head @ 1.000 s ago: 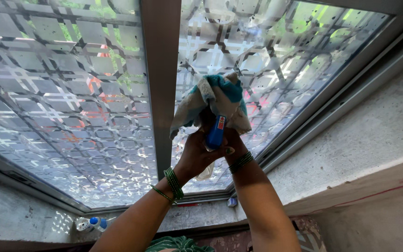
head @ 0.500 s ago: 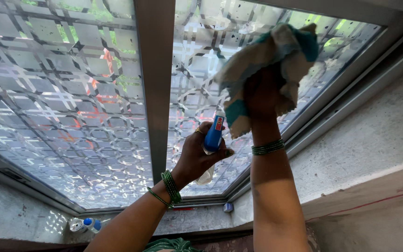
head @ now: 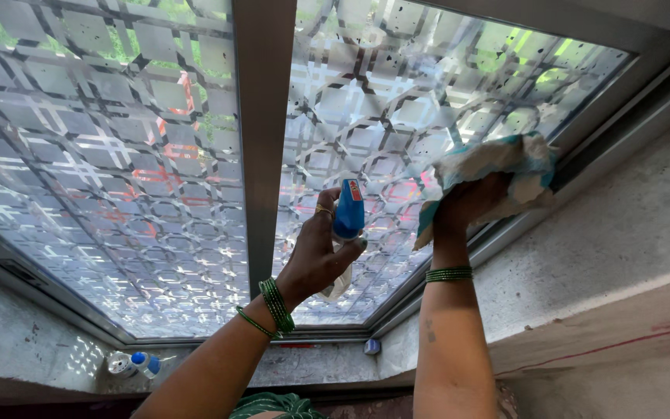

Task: The person sprays liquid on a window from a bottle and wipes the glass and metal frame with a cloth.

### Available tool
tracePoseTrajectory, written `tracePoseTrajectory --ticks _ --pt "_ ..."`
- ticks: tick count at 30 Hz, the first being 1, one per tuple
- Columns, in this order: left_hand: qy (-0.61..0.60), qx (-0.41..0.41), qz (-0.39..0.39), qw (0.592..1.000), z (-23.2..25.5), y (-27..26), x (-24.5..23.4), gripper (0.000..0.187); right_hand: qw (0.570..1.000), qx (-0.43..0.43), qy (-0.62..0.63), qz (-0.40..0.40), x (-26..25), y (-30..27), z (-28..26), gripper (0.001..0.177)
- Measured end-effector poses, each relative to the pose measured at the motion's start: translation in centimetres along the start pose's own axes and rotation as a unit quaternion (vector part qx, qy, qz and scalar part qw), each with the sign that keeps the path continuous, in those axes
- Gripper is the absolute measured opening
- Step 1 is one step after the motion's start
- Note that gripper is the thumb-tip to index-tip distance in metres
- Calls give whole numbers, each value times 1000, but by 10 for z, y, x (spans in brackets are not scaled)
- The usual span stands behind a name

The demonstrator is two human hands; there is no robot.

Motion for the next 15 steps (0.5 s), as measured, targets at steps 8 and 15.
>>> tracePoseTrajectory --ticks 8,15 --pt "87 207 -31 974 21 6 26 52 998 -64 13 -8 -36 -52 -56 76" --pt "82 122 -19 989 31 40 33 53 983 75 154 -68 -55 -86 -80 55"
Point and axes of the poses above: each hand's wrist, its own y-axis towards the middle knuckle, its own x-axis out of the palm, z = x × y, the point moved 4 cm from there along y, towards the middle knuckle, and after that the axes turned 13 degrees about x, right-handed, at the moved point
